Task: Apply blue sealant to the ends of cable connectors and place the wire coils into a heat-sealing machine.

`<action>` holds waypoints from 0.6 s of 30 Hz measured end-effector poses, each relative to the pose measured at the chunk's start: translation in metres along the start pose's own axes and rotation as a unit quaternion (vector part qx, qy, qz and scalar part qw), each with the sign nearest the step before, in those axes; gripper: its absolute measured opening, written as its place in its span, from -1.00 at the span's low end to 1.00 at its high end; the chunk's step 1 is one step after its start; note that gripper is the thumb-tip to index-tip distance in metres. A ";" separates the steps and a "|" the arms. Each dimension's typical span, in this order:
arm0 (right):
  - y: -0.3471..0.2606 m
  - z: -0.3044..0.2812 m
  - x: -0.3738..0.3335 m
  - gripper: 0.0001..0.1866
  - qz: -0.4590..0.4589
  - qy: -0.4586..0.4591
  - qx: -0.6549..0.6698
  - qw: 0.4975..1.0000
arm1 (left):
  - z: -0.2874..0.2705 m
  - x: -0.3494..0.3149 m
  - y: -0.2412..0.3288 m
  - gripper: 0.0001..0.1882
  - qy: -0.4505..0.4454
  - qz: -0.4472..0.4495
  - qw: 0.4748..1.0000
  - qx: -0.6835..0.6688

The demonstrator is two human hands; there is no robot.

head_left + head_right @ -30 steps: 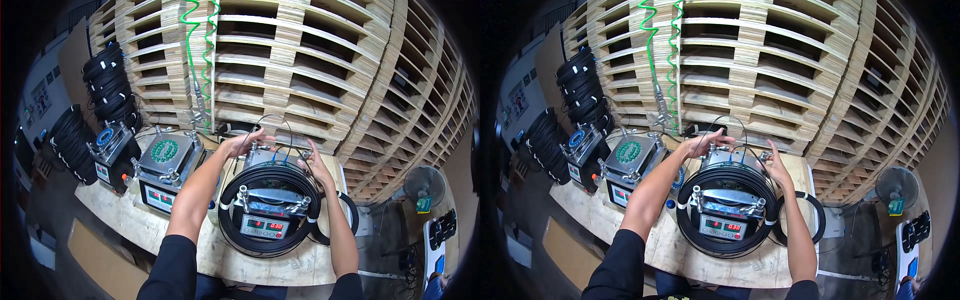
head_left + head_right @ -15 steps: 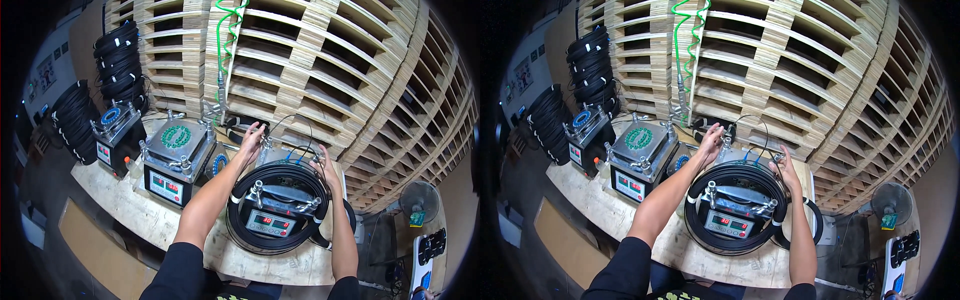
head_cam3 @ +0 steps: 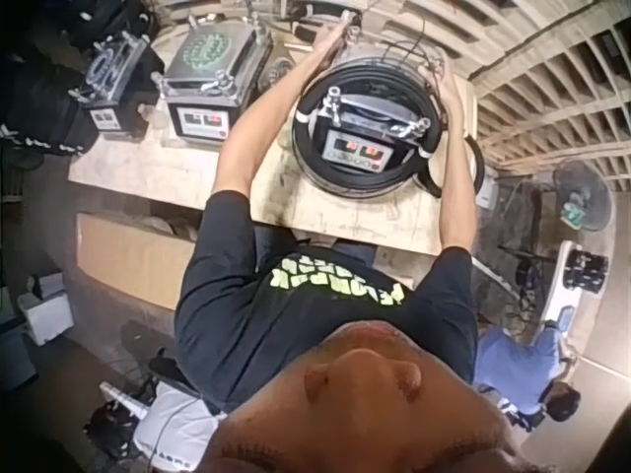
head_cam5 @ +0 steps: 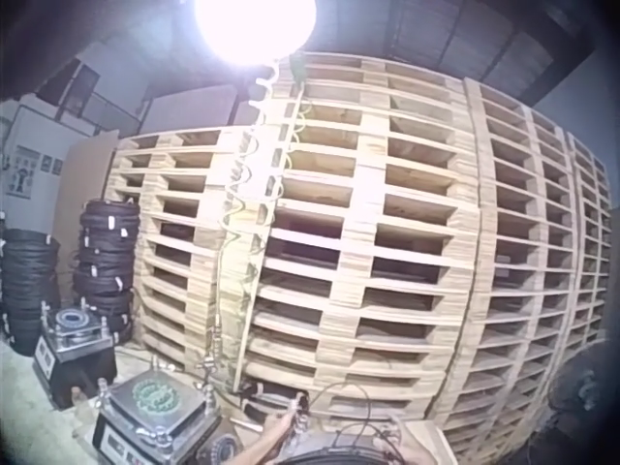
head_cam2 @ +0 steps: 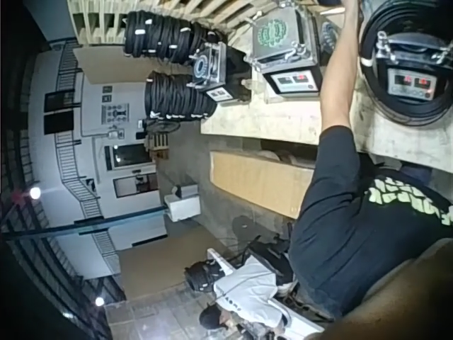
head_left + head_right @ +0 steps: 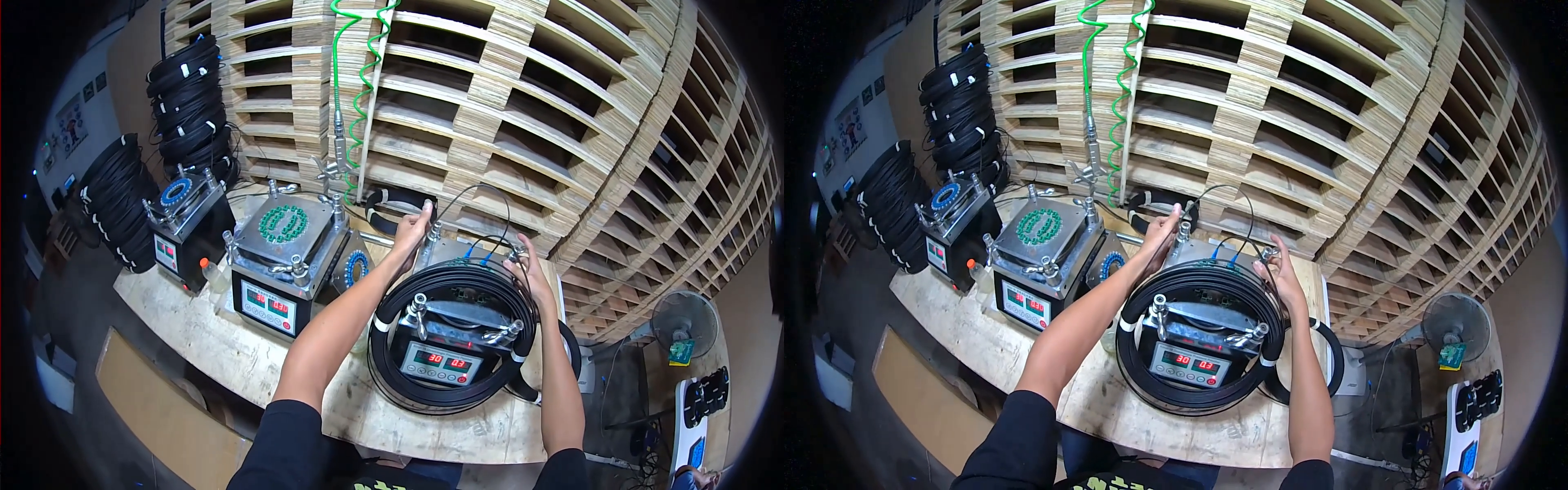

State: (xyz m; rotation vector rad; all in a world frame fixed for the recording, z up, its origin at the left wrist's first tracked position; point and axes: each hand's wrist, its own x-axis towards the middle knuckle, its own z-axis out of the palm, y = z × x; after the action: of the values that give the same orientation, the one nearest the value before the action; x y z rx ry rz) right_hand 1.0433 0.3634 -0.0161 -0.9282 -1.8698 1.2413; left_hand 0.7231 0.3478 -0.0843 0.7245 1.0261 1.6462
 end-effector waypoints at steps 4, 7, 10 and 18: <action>0.005 -0.002 0.001 -0.07 0.006 0.005 0.011 1.000 | 0.010 -0.009 0.007 -0.72 -0.013 0.034 0.998 -0.051; 0.007 -0.014 -0.006 -0.07 0.026 0.019 0.004 0.999 | 0.025 -0.025 0.017 -0.71 -0.033 -0.002 0.985 -0.171; 0.012 -0.013 -0.002 -0.07 0.010 0.014 -0.003 1.000 | 0.017 -0.023 0.028 -0.67 0.030 -0.098 0.988 -0.116; 0.022 -0.015 0.002 -0.08 0.003 0.013 -0.006 1.000 | 0.016 -0.018 0.007 -0.65 -0.044 -0.009 0.996 -0.076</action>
State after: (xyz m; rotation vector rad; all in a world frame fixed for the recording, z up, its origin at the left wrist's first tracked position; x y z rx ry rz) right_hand 1.0589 0.3785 -0.0322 -0.9520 -1.8579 1.2163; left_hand 0.7385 0.3345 -0.0704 0.6775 0.8326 1.6434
